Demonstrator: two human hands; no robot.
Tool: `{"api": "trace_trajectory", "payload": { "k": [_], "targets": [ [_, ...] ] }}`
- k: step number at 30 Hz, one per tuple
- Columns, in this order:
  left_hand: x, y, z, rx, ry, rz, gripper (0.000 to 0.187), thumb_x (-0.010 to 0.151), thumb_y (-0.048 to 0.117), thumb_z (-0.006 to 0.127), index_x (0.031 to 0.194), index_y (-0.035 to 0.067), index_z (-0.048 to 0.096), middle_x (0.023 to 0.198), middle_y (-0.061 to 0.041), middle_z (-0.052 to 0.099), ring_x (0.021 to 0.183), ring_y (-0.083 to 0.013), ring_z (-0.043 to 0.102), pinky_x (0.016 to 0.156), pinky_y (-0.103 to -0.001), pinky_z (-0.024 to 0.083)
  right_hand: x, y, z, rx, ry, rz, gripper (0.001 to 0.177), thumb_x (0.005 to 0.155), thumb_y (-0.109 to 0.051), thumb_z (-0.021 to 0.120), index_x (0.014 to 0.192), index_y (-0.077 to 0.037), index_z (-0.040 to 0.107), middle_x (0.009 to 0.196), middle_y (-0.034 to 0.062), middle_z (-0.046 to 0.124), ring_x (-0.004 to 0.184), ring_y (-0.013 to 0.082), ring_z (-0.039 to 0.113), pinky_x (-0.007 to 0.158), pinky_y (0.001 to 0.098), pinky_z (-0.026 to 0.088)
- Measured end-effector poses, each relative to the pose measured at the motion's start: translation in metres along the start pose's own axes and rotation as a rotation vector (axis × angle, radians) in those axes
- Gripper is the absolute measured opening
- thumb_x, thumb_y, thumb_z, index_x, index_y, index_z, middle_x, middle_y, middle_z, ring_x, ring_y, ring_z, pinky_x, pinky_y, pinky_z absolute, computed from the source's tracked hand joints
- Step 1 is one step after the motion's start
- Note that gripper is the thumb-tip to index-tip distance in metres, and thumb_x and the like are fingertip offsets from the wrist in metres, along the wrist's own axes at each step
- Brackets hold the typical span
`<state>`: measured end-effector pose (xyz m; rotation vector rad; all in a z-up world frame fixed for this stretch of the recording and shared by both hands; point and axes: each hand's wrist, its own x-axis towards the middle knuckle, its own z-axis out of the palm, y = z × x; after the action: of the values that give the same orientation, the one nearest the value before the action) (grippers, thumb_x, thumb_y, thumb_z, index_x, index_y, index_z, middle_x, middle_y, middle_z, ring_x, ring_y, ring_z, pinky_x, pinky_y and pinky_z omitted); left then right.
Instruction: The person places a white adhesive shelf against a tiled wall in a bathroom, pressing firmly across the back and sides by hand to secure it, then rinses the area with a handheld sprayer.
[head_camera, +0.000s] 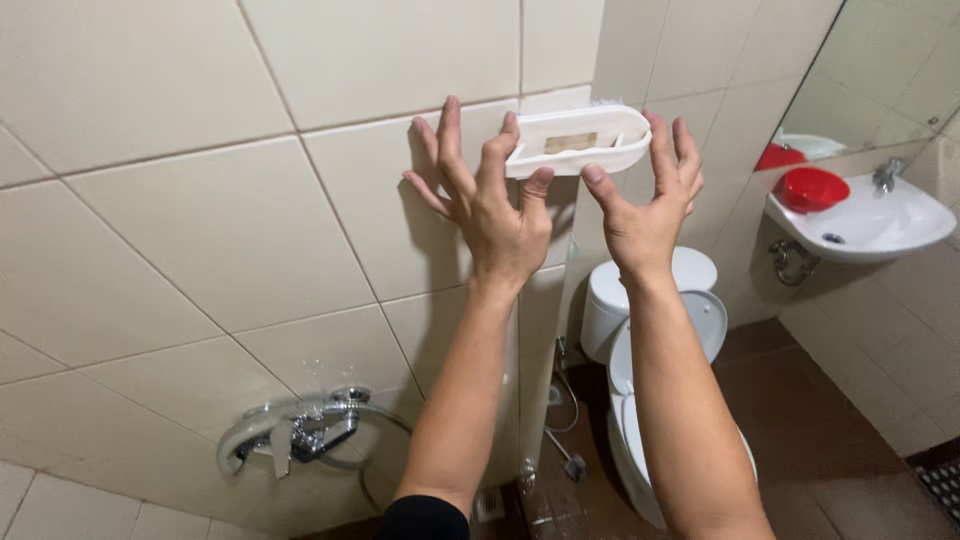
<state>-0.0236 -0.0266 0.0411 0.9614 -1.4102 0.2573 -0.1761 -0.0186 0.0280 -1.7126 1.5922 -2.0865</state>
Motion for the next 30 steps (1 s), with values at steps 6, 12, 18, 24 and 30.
{"api": "trace_trajectory", "payload": {
  "k": [6, 12, 18, 24, 30],
  "targets": [
    [-0.033, 0.007, 0.013, 0.03, -0.082, -0.011, 0.051, 0.102, 0.061, 0.05, 0.134, 0.026, 0.07, 0.171, -0.007, 0.021, 0.165, -0.0399, 0.0, 0.127, -0.075, -0.016, -0.03, 0.05, -0.008, 0.095, -0.026, 0.108, 0.076, 0.086, -0.04, 0.088, 0.151, -0.016, 0.057, 0.164, 0.0176, 0.035, 0.152, 0.0367, 0.029, 0.125, 0.0516, 0.029],
    [-0.064, 0.002, 0.003, 0.06, -0.13, -0.08, 0.051, 0.102, 0.064, 0.05, 0.133, 0.03, 0.072, 0.172, -0.006, 0.021, 0.166, -0.0396, 0.0, 0.128, -0.074, -0.015, -0.065, 0.07, 0.001, 0.1, -0.03, 0.165, 0.077, 0.084, -0.034, 0.089, 0.15, -0.013, 0.057, 0.16, 0.0159, 0.043, 0.149, 0.0349, 0.039, 0.125, 0.0491, 0.031],
    [-0.089, -0.026, -0.014, 0.128, -0.114, -0.14, 0.053, 0.101, 0.067, 0.045, 0.125, 0.03, 0.073, 0.172, -0.007, 0.02, 0.165, -0.0392, -0.001, 0.128, -0.074, -0.016, -0.096, 0.06, 0.011, 0.086, -0.048, 0.144, 0.08, 0.08, -0.036, 0.093, 0.149, -0.013, 0.057, 0.158, 0.0169, 0.043, 0.148, 0.0341, 0.04, 0.119, 0.0478, 0.036],
    [-0.109, -0.058, -0.053, 0.146, -0.109, -0.238, 0.059, 0.102, 0.07, 0.041, 0.13, 0.029, 0.073, 0.172, -0.009, 0.019, 0.164, -0.0413, -0.004, 0.126, -0.074, -0.016, -0.138, 0.039, 0.043, 0.067, -0.063, 0.111, 0.087, 0.076, -0.039, 0.096, 0.149, -0.013, 0.058, 0.154, 0.0176, 0.046, 0.145, 0.035, 0.041, 0.123, 0.0489, 0.033],
    [-0.119, -0.092, -0.098, 0.153, -0.076, -0.293, 0.061, 0.102, 0.071, 0.04, 0.133, 0.028, 0.071, 0.172, -0.01, 0.019, 0.165, -0.0411, -0.004, 0.127, -0.074, -0.015, -0.173, 0.007, 0.072, 0.022, -0.105, 0.088, 0.089, 0.074, -0.042, 0.098, 0.149, -0.013, 0.058, 0.149, 0.0146, 0.048, 0.144, 0.0345, 0.041, 0.123, 0.0495, 0.033]
  ]
}}
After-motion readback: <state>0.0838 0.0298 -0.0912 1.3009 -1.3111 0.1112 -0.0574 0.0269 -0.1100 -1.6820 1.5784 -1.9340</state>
